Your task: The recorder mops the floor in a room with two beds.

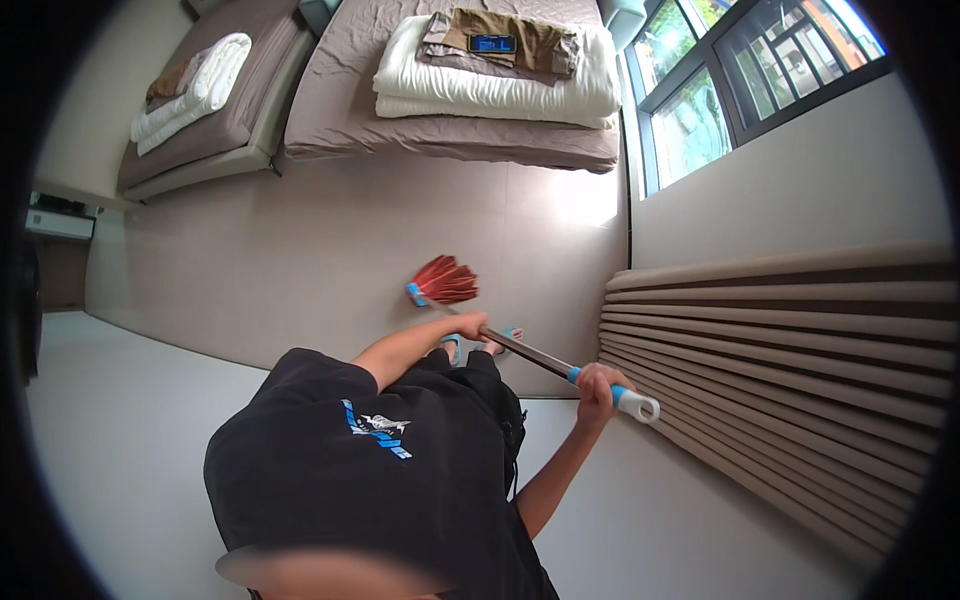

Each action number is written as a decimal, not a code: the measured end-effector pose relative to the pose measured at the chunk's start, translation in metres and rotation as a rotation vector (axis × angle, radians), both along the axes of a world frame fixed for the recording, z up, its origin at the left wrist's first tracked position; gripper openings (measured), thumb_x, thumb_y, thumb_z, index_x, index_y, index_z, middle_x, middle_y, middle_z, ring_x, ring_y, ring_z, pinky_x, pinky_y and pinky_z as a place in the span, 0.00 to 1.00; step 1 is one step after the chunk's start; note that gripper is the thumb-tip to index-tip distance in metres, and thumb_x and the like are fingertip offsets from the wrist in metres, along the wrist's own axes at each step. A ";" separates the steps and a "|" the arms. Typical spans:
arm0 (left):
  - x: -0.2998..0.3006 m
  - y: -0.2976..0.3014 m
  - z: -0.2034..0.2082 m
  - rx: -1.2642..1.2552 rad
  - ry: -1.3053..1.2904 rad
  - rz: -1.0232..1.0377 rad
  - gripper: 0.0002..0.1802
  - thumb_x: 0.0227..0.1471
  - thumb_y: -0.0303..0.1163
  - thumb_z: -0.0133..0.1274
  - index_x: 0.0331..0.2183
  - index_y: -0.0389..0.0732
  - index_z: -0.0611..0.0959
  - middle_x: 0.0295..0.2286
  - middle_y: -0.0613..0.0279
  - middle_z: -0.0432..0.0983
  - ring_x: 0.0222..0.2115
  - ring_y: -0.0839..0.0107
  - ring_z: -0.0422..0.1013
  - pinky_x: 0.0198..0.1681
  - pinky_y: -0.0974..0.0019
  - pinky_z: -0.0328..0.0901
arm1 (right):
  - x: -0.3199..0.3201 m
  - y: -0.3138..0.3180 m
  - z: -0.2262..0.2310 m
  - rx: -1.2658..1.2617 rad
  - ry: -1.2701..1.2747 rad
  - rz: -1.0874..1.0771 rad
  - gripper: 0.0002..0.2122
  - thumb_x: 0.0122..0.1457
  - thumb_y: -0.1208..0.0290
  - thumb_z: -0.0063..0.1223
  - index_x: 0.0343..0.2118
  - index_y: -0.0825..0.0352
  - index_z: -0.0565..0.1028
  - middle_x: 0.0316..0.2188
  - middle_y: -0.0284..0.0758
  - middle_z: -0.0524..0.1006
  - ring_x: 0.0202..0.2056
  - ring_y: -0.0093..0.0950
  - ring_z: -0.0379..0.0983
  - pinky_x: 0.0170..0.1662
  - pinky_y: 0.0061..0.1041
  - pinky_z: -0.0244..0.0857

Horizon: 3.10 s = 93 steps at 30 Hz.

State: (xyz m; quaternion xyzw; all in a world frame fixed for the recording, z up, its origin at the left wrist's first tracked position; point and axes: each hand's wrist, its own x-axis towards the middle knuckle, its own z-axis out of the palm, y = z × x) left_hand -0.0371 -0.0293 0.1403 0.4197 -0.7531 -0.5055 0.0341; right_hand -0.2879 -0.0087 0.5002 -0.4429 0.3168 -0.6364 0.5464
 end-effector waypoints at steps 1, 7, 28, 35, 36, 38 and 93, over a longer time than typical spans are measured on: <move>0.017 0.012 -0.006 0.022 -0.040 0.004 0.21 0.39 0.48 0.62 0.19 0.37 0.80 0.16 0.50 0.73 0.16 0.55 0.69 0.21 0.53 0.63 | 0.001 -0.003 -0.013 0.006 -0.002 0.007 0.10 0.52 0.77 0.46 0.16 0.64 0.63 0.11 0.29 0.61 0.14 0.22 0.55 0.22 0.24 0.53; 0.099 0.090 -0.034 0.097 -0.197 0.105 0.16 0.38 0.44 0.61 0.23 0.41 0.83 0.22 0.49 0.77 0.26 0.53 0.74 0.30 0.55 0.69 | 0.019 -0.012 -0.079 0.307 -0.192 0.142 0.13 0.55 0.75 0.45 0.15 0.62 0.58 0.10 0.29 0.56 0.15 0.23 0.53 0.27 0.26 0.54; 0.034 0.046 -0.029 0.110 -0.028 -0.151 0.19 0.43 0.42 0.59 0.20 0.34 0.76 0.15 0.46 0.69 0.16 0.54 0.64 0.23 0.53 0.61 | 0.015 0.003 0.017 0.170 0.051 0.180 0.10 0.50 0.79 0.47 0.14 0.69 0.64 0.11 0.33 0.63 0.15 0.25 0.58 0.25 0.28 0.56; -0.106 -0.064 0.081 -0.026 0.206 -0.248 0.15 0.40 0.38 0.61 0.22 0.35 0.80 0.18 0.47 0.73 0.18 0.54 0.67 0.24 0.54 0.61 | -0.038 0.022 0.100 -0.212 0.176 -0.079 0.08 0.44 0.79 0.47 0.13 0.68 0.62 0.07 0.32 0.60 0.09 0.22 0.52 0.16 0.24 0.51; -0.121 -0.074 0.091 -0.061 0.232 -0.234 0.14 0.39 0.37 0.62 0.23 0.36 0.80 0.20 0.47 0.73 0.20 0.53 0.69 0.25 0.54 0.61 | -0.039 0.025 0.108 -0.256 0.221 -0.129 0.10 0.43 0.78 0.50 0.12 0.68 0.62 0.07 0.32 0.62 0.09 0.23 0.56 0.15 0.23 0.54; -0.148 -0.087 0.093 -0.257 0.452 -0.106 0.14 0.40 0.37 0.62 0.22 0.36 0.79 0.20 0.48 0.72 0.22 0.50 0.70 0.26 0.53 0.62 | -0.044 0.027 0.113 -0.313 0.297 -0.106 0.10 0.43 0.77 0.51 0.11 0.68 0.63 0.08 0.32 0.63 0.09 0.23 0.58 0.16 0.23 0.56; 0.096 0.069 0.032 -0.033 -0.353 0.520 0.06 0.34 0.36 0.62 0.22 0.50 0.85 0.23 0.56 0.79 0.32 0.57 0.76 0.37 0.52 0.60 | 0.109 -0.014 0.011 0.262 0.137 0.353 0.11 0.50 0.80 0.53 0.15 0.68 0.64 0.15 0.35 0.68 0.18 0.22 0.63 0.25 0.26 0.58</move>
